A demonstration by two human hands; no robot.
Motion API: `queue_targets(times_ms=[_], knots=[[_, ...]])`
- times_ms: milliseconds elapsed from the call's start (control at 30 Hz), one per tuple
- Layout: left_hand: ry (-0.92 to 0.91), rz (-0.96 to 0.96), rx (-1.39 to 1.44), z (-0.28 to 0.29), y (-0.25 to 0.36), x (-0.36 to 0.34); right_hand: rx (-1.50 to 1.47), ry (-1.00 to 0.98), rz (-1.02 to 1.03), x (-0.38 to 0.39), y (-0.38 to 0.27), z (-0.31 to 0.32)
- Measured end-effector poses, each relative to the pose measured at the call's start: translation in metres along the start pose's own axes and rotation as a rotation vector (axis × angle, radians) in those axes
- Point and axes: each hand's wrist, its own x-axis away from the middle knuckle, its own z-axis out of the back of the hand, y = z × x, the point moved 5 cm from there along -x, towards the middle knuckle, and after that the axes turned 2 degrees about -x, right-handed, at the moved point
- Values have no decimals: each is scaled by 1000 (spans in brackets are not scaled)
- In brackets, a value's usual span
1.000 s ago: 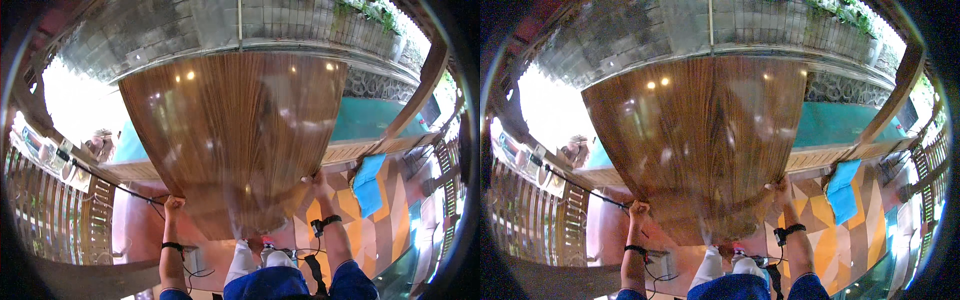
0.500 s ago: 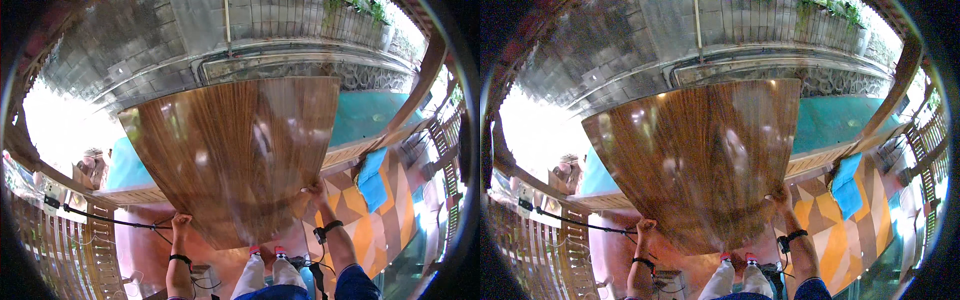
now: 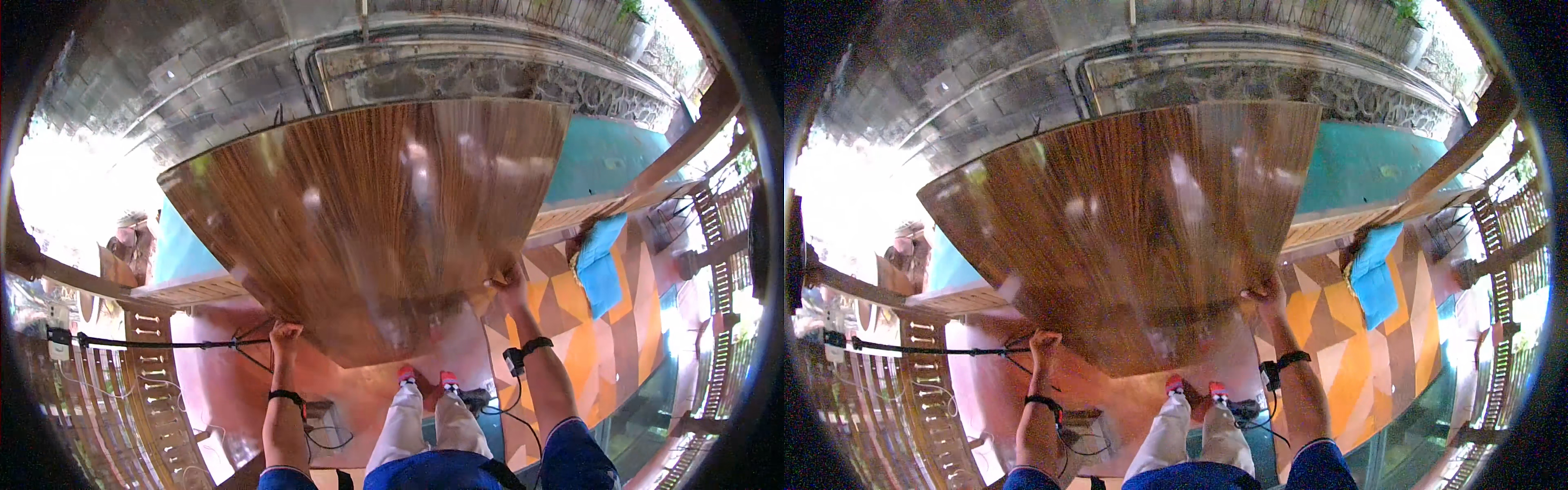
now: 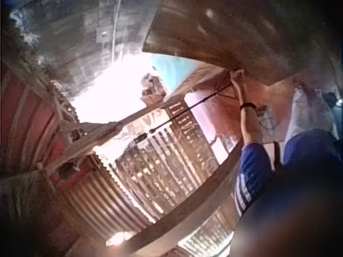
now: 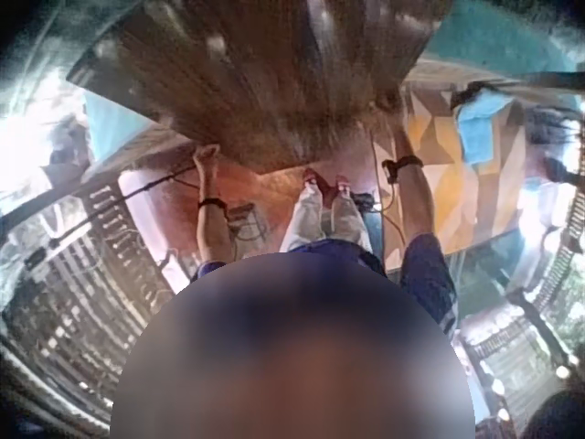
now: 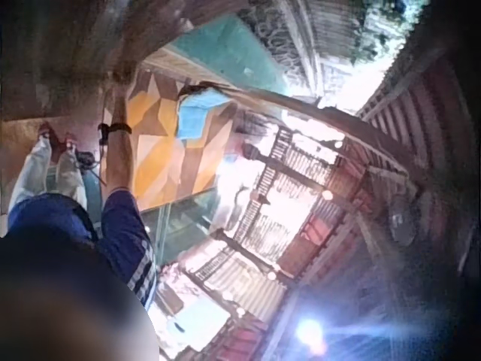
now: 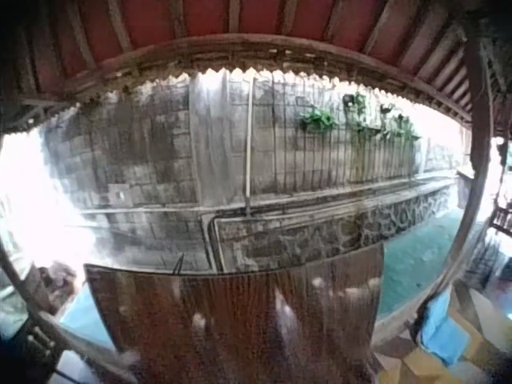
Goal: The person lifts and moves several wooden table tops to clear the floor area, then sweeps the floor with a broom and dustpan. The person handles the table tops one at a time and sweeps debris into the dustpan.
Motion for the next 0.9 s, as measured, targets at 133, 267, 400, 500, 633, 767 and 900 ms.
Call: queue_targets(times_ms=[133,267,400,500,633,767,900], knots=[[-44,-43,-306,-1,-1,5,4,-40,-1,-4,9,-3],[-62,-102,-240,-14,-7,-1,-24,-69,53,-7,30,9],[-46,-61,-283,-13,-11,1,31,22,-121,0,19,-3],[-41,23,-356,-15,-25,1,259,21,-13,-3,17,-5],[-60,-37,-345,-14,-36,-1,259,58,22,-8,33,-1],[-35,-42,-353,-21,-17,1,317,-9,-52,-10,33,0],[-49,-38,-251,-25,-23,7,250,7,5,-14,69,21]])
